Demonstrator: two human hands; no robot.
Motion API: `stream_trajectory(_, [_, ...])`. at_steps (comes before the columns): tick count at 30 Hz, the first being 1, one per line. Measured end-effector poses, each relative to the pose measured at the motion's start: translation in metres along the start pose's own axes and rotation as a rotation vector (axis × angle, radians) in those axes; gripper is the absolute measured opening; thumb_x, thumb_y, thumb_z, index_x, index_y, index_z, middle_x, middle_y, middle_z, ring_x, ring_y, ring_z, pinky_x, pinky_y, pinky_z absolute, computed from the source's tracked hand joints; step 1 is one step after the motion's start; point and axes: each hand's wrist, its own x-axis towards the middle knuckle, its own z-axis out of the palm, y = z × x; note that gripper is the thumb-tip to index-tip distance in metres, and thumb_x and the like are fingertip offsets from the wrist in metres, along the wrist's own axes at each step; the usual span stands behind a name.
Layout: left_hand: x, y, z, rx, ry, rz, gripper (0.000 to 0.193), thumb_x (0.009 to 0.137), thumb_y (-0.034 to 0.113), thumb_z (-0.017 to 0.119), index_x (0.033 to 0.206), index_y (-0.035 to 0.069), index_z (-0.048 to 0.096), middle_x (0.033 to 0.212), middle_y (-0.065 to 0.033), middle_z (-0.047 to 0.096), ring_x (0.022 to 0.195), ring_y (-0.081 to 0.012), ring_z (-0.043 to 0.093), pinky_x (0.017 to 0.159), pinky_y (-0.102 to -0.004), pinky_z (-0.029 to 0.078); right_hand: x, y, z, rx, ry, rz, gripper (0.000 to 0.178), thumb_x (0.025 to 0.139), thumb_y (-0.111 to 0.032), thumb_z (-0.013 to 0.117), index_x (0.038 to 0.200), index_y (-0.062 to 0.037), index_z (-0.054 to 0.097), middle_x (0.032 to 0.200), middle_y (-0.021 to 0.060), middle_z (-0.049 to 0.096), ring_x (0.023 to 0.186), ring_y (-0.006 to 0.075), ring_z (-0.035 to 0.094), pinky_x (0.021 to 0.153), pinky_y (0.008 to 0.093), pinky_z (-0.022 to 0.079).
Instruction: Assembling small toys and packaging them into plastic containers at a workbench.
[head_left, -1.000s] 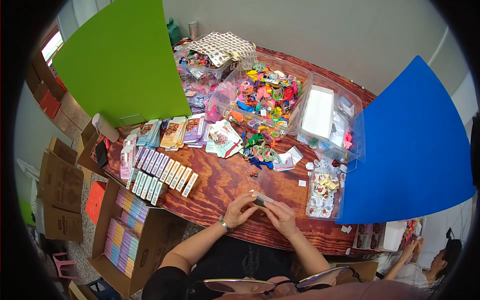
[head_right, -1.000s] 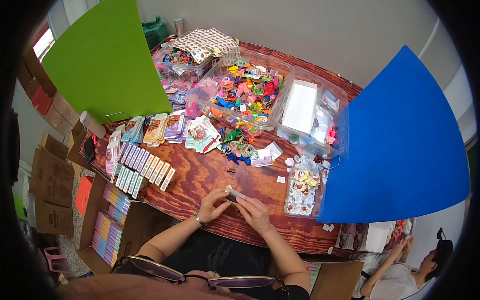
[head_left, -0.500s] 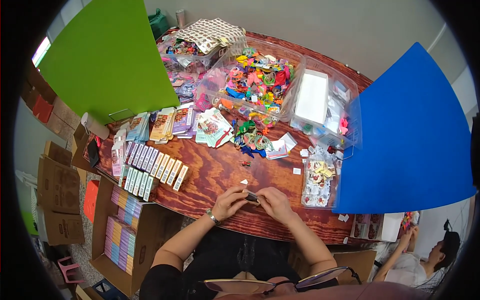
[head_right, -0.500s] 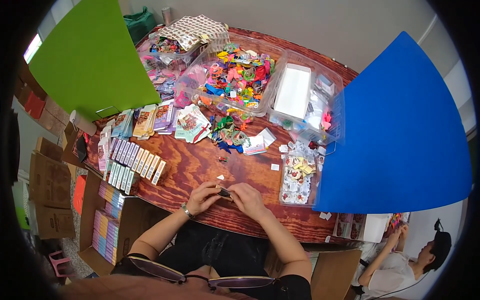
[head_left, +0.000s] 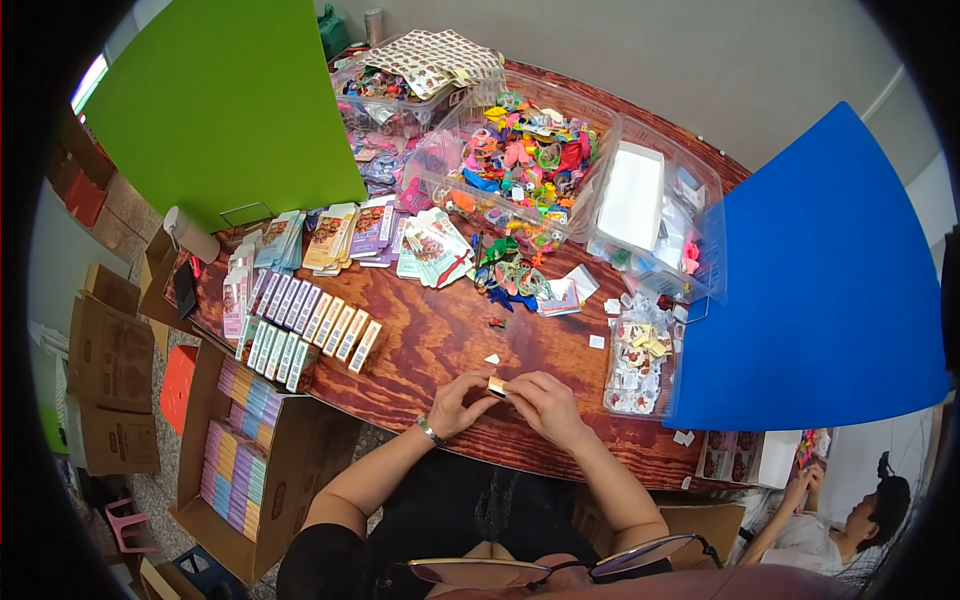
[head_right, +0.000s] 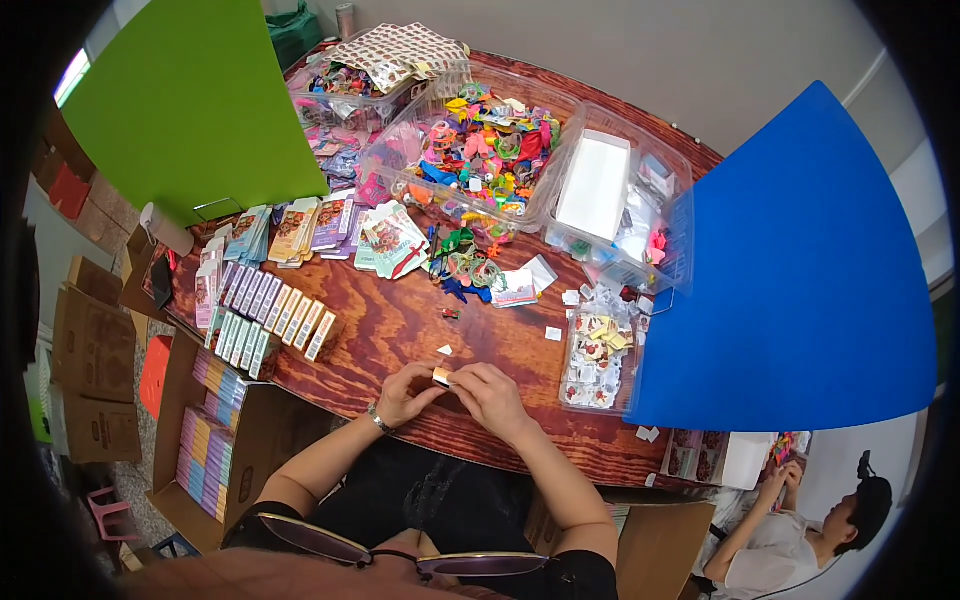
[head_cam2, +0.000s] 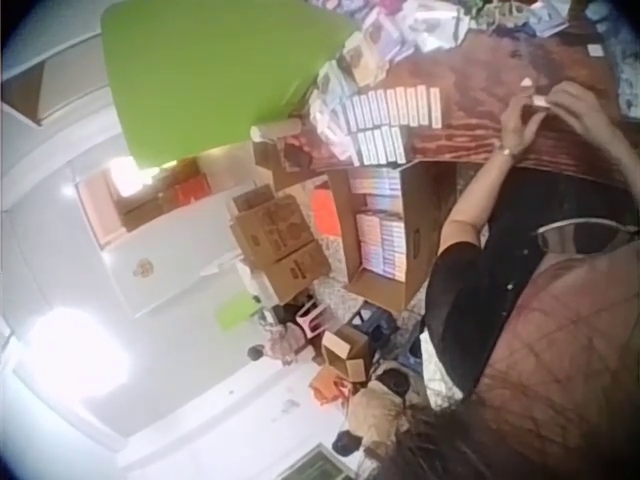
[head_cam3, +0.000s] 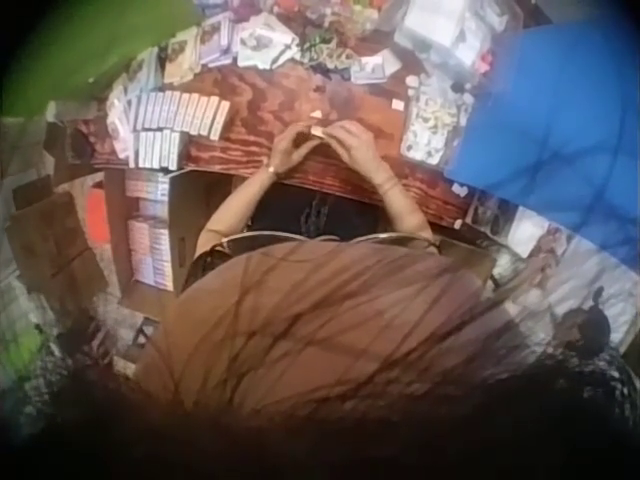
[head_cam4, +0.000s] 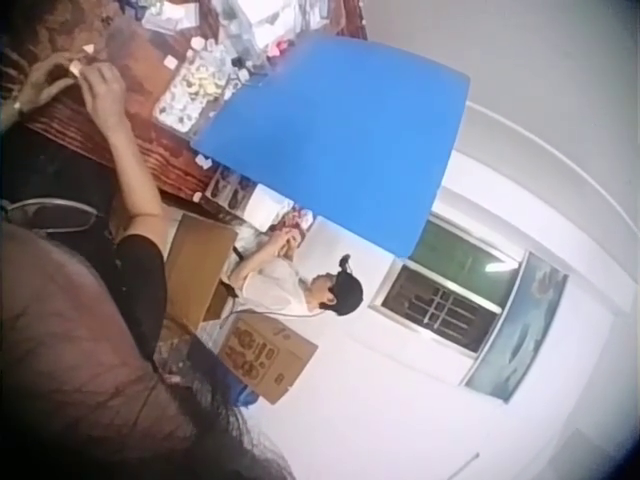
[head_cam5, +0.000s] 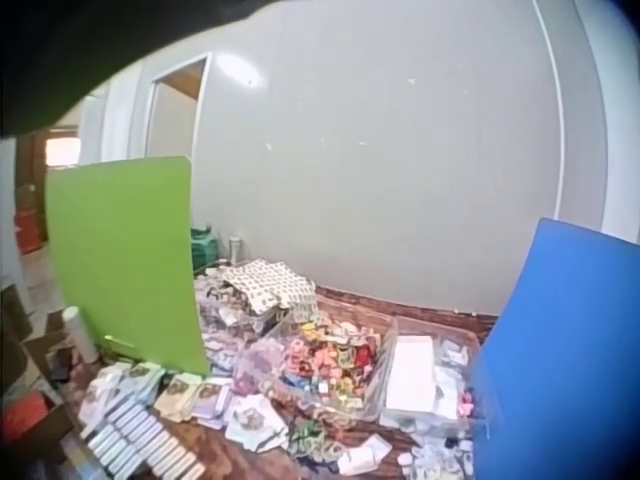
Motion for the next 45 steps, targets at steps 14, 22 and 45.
stream_trajectory(14, [-0.004,-0.004,0.004,0.021,0.023,0.017,0.038,0.08,0.002,0.077,0.114,0.001,0.06,0.12,-0.017,0.067,0.106,-0.0322,0.069,0.084,-0.0368,0.058,-0.014,-0.017,0.013,-0.346,0.026,-0.16,0.03,0.077,0.0,0.065,0.107,-0.0036,0.07,0.104,0.009,0.067,0.095,0.0279,0.066,0.08,0.0349,0.056])
stream_trajectory(22, [-0.009,-0.005,-0.003,0.092,-0.037,0.144,0.032,0.08,-0.002,0.075,0.111,0.005,0.067,0.123,-0.0169,0.064,0.1,-0.0319,0.068,0.081,-0.0364,0.058,-0.034,-0.012,0.02,-0.337,0.045,-0.224,0.037,0.077,0.002,0.065,0.113,-0.0008,0.069,0.114,0.0132,0.068,0.108,0.0307,0.065,0.093,0.0382,0.056])
stream_trajectory(45, [0.013,0.006,-0.135,1.327,-0.028,0.065,0.037,0.086,0.019,0.058,0.122,0.011,0.06,0.129,-0.015,0.054,0.114,-0.0345,0.054,0.087,-0.0455,0.049,0.063,-0.018,0.161,0.248,-0.211,-0.004,0.044,0.09,-0.01,0.065,0.131,0.0011,0.053,0.114,0.0216,0.063,0.094,0.0295,0.07,0.083,0.0377,0.056])
